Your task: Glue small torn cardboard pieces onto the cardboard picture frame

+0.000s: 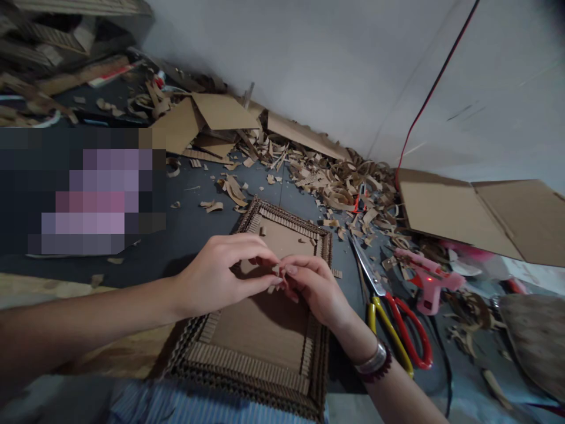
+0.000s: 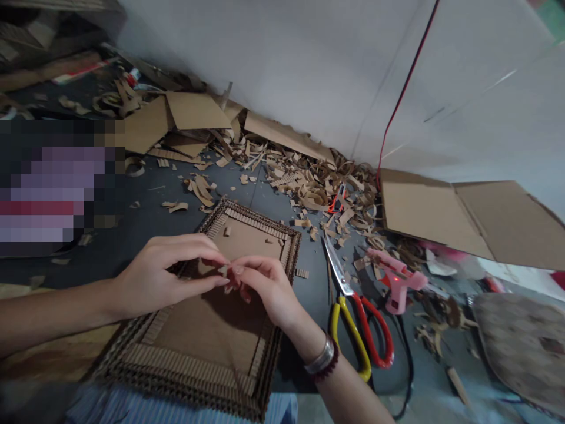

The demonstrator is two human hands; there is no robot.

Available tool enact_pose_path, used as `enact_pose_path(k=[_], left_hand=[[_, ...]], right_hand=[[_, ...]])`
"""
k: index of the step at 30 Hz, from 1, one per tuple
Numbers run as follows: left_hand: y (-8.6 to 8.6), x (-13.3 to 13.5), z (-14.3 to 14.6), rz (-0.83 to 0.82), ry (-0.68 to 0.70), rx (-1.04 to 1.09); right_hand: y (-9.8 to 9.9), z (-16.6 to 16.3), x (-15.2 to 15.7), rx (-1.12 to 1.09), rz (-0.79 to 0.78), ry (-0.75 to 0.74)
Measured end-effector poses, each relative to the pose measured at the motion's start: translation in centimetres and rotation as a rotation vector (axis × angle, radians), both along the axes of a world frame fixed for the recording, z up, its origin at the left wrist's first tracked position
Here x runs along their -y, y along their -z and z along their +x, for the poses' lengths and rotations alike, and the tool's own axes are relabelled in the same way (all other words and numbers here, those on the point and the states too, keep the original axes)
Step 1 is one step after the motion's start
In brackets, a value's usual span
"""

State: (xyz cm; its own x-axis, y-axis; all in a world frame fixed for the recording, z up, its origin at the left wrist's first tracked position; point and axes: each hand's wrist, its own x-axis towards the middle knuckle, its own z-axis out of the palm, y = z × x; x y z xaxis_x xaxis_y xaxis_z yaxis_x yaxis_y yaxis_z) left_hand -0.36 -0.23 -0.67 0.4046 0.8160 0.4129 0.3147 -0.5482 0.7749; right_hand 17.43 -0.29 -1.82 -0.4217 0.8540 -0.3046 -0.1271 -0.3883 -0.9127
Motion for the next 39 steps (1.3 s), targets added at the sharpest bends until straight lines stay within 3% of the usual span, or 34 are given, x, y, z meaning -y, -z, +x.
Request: enact_pose_path(k=[12,20,30,39], left_hand=[[-0.10,-0.23,-0.04,0.017,-0.042,-0.017],[-0.23,-0.38,0.02,-0.075,-0.029,0.052],[-0.31,-0.50,-0.02,-0.123,-0.071,0.044],[-0.38,-0.52,-0.10,-0.159,-0.077,0.042]], right_hand=[[0.31,-0.05,-0.02,-0.002,0.062,-0.013],[0.31,0.03,-0.05,-0.050,0.062,0.019],[0.58,0.03,0.04,-0.051,0.170,0.021],[-0.15,-0.36,0.35,0.112,0.230,0.043]])
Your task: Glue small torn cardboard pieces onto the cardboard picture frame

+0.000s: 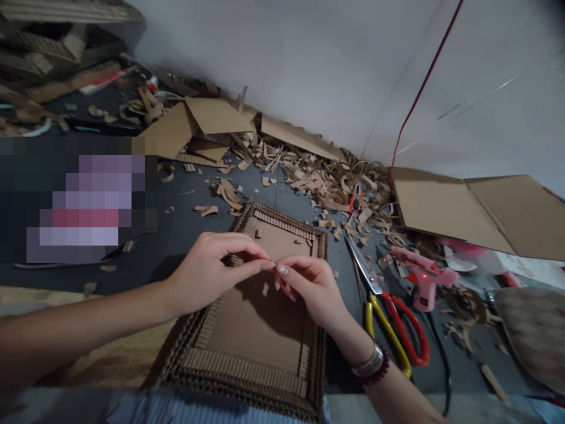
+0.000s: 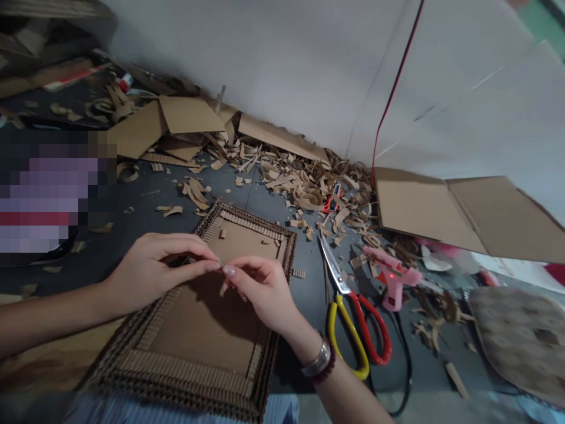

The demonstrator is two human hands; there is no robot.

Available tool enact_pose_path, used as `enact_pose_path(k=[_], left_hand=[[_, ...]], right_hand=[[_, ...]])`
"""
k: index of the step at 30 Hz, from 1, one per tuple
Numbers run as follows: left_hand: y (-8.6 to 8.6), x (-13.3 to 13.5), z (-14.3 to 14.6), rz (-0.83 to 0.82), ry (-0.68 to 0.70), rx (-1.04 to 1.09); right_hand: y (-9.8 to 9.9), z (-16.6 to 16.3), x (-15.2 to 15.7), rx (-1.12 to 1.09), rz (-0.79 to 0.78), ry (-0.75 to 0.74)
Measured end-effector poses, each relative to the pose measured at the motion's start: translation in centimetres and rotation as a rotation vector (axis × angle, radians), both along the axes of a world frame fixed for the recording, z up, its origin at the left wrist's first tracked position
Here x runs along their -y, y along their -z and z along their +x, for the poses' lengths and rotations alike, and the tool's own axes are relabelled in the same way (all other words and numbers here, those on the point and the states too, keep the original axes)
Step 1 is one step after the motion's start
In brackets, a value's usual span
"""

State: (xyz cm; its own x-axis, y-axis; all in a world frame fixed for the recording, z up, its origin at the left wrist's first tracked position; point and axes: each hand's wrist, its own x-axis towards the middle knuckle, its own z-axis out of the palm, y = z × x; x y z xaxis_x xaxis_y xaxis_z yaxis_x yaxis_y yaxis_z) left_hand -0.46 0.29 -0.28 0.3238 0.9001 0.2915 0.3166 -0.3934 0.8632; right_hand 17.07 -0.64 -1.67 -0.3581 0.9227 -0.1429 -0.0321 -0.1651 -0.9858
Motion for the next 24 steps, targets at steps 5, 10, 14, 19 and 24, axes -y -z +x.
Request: enact_pose_path(k=[5,10,14,19,24], left_hand=[[0.2,-0.1,0.1,-0.003,-0.013,-0.026],[0.4,-0.1,-0.1,-0.008,0.005,-0.092],[0.4,0.0,-0.2,-0.012,0.016,-0.117],[0.2,-0.1,-0.2,-0.020,0.017,-0.152],[0.1,-0.1,-0.1,-0.022,0.040,-0.168]], right_hand=[[-1.6,2.0,-0.7,0.141,0.318,0.314],[-3.1,4.8,-1.7,0.110,0.845,1.038],[-2.7,5.0,-2.0,0.593,0.832,0.634],[-1.6,5.6,-3.1,0.964,0.694,0.396],[-0.9,6.8,-4.1,1.256,0.726,0.398]])
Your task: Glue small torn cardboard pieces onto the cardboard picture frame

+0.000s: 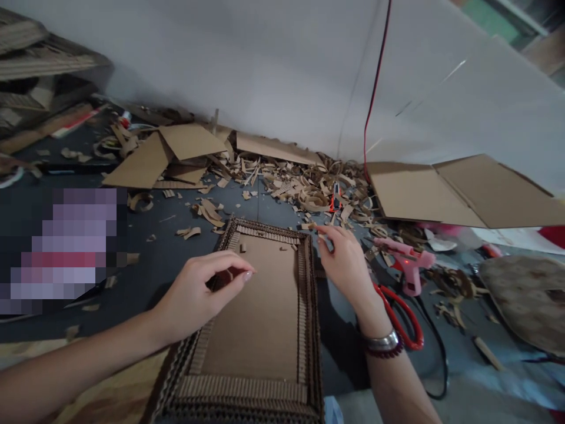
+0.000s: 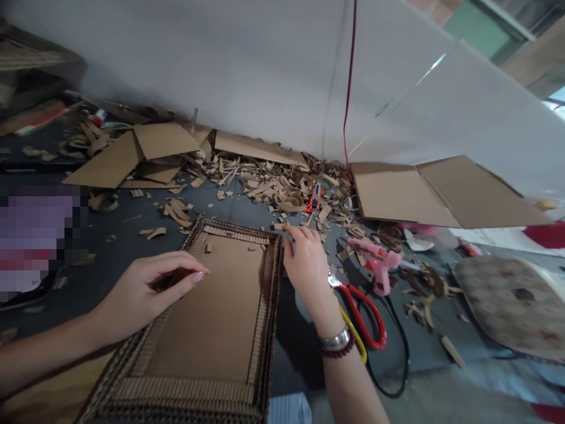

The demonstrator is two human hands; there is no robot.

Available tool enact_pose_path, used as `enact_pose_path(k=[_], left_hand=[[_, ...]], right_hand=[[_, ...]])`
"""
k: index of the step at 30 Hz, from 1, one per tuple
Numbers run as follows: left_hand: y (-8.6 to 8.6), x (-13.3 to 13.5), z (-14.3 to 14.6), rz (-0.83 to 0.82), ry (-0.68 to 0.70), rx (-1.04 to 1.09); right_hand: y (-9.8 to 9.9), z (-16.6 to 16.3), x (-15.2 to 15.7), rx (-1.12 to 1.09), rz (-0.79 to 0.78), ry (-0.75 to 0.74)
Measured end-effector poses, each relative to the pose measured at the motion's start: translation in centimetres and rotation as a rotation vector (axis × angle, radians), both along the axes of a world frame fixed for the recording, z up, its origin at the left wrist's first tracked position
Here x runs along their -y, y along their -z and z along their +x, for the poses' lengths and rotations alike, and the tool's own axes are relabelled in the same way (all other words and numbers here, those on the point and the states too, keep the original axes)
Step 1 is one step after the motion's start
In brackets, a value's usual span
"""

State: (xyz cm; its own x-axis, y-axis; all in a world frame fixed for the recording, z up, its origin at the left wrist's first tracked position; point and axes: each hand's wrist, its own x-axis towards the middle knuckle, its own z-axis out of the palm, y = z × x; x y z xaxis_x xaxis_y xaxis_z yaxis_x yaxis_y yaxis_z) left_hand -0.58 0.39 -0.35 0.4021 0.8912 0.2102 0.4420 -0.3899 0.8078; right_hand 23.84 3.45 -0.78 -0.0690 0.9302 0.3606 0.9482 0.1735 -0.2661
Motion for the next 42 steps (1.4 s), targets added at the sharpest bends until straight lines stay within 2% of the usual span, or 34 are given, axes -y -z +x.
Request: enact_pose_path(k=[6,10,13,16,19,21,23,30,33,36,42], left_hand=[[0.0,0.1,0.1,0.004,0.024,-0.014],[-0.2,0.2,0.2,0.013,0.037,-0.027],[-0.2,0.2,0.1,0.023,0.044,-0.034],[-0.1,0.2,-0.1,0.031,0.032,-0.042],[-0.2,0.1,0.0,0.028,0.015,-0.048],[-0.2,0.1,0.0,0.019,0.009,-0.036],[-0.3,0.1,0.1,0.000,0.017,-0.024],[0.1,0.2,0.1,-0.034,0.034,-0.016],[0.5,0.5,0.1,0.037,0.078,0.001],[0.7,0.6,0.1,0.091,0.097,0.013],[0.5,0.5,0.2,0.059,0.175,0.009]], right_hand=[[2.1,-0.1,-0.5,0.151,-0.047,0.045],[3.0,-0.1,-0.8,0.118,-0.028,0.031],[2.3,0.0,-1.1,0.059,0.044,0.021],[0.7,-0.4,-0.7,-0.035,0.163,0.004],[-0.6,-1.4,0.3,-0.328,0.258,-0.141],[-1.1,-2.3,1.2,-0.521,0.205,-0.270],[-1.1,-3.2,2.0,-0.610,0.103,-0.349],[-0.2,-5.3,3.6,-0.739,-0.156,-0.437],[-0.2,-5.5,4.0,-0.693,-0.177,-0.537],[-0.4,-5.8,4.2,-0.665,-0.196,-0.578],[-0.3,-6.2,4.4,-0.705,-0.228,-0.641]])
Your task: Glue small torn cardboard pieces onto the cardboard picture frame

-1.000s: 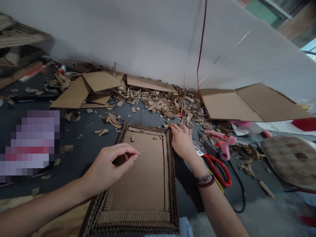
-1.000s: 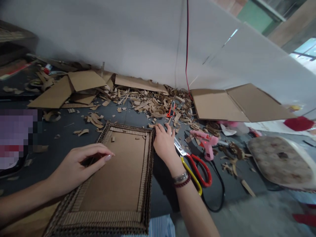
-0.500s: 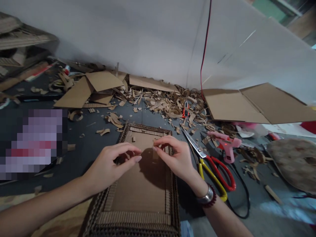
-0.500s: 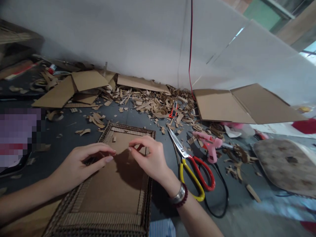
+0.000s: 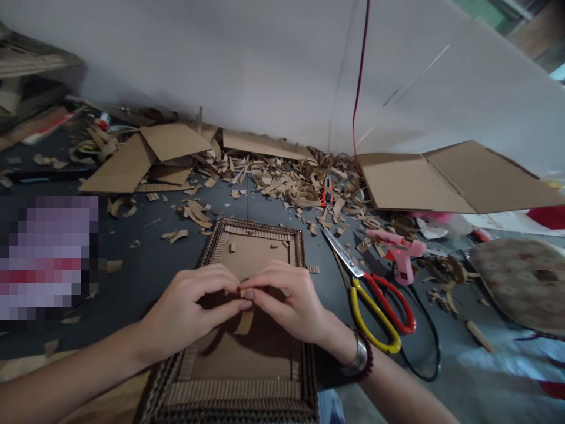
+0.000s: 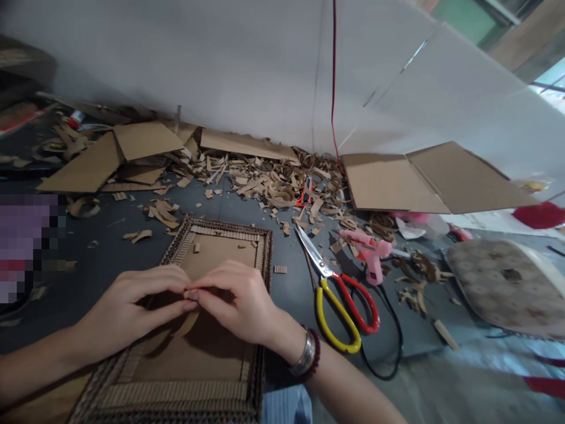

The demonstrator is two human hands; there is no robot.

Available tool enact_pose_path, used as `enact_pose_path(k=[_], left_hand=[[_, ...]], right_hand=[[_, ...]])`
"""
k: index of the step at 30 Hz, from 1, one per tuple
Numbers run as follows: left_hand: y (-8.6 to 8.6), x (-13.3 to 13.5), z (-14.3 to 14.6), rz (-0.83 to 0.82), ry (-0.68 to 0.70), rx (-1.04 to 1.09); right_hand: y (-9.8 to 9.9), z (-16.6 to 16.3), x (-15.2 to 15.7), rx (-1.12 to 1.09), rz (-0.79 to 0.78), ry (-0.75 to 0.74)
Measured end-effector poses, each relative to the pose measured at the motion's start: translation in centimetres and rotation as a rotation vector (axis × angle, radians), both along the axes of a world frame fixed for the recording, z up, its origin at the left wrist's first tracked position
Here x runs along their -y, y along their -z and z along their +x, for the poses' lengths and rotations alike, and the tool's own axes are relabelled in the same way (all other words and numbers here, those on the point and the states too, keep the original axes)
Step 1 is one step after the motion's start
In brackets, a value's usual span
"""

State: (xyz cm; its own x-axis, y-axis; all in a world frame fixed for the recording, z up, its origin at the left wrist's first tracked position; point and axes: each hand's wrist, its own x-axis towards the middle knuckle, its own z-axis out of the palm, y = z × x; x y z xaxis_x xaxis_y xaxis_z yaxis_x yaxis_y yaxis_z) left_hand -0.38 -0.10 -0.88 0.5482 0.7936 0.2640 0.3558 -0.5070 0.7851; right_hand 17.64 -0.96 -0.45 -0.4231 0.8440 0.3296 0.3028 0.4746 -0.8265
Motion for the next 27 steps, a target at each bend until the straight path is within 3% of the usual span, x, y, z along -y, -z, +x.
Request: enact_pose_path(k=[8,19,27], left_hand=[[0.1,-0.1,-0.1,-0.027,0.044,0.024],[-1.2,0.0,0.1,-0.096,-0.070,-0.076],[-0.5,-0.1,0.0,-0.113,-0.075,-0.043]], right_hand=[[-0.4,-0.3,0.2,-0.051,-0.036,-0.015],[-0.3,0.0,-0.7,-0.337,-0.429,0.218],[-0.2,-0.2,-0.2,-0.271,-0.394,0.059]])
